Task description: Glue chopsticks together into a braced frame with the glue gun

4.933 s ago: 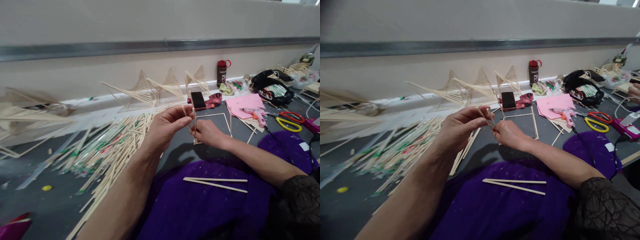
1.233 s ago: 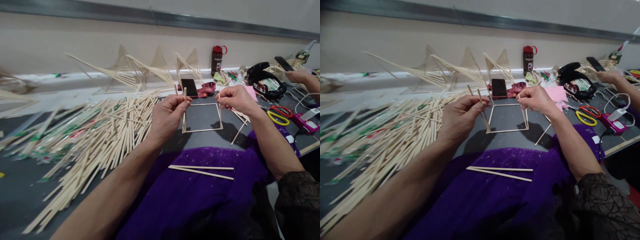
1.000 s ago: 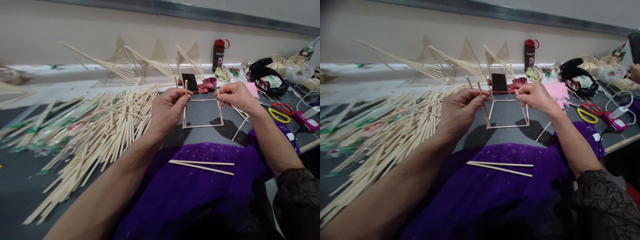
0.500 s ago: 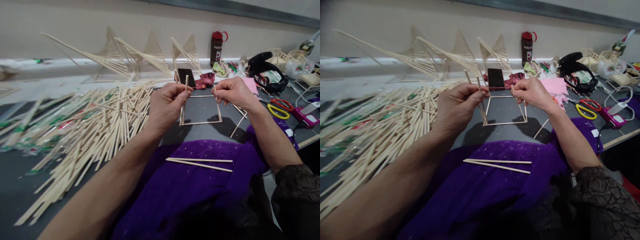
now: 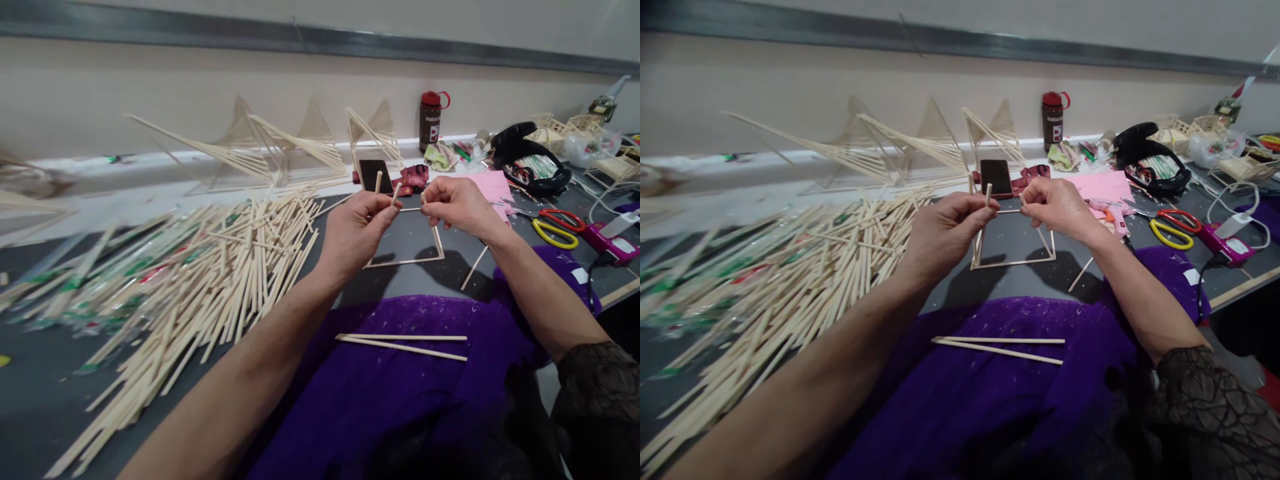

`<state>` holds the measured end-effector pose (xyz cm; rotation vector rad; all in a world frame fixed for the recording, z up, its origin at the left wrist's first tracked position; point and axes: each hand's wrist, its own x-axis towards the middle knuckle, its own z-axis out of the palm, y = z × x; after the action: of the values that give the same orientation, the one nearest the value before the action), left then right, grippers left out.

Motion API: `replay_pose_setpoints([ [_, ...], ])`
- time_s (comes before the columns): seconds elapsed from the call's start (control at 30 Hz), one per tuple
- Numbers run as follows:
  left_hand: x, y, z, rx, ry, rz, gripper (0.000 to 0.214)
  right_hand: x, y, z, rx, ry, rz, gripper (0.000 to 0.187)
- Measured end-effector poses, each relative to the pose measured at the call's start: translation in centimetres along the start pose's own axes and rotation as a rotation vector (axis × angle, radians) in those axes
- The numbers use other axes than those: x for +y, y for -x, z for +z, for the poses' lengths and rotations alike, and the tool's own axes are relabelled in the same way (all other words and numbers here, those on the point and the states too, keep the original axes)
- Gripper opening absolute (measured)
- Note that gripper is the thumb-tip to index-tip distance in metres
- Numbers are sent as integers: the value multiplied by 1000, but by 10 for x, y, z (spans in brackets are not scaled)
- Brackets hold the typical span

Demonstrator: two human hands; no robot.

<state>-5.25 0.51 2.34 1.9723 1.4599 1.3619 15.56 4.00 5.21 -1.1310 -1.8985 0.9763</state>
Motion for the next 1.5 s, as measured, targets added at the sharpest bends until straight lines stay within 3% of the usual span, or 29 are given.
replay_pose_setpoints([
  [0.77,3,-11,18,-121,-84,0,16,9,0,1,6,28,-75,7],
  [1.13,3,-13,22,-122,-105,-19,11,9,1,-1,30,19,-33,7],
  [1.5,-1,-14,23,-103,-90,21,15,9,2,1,50,33,-105,18],
])
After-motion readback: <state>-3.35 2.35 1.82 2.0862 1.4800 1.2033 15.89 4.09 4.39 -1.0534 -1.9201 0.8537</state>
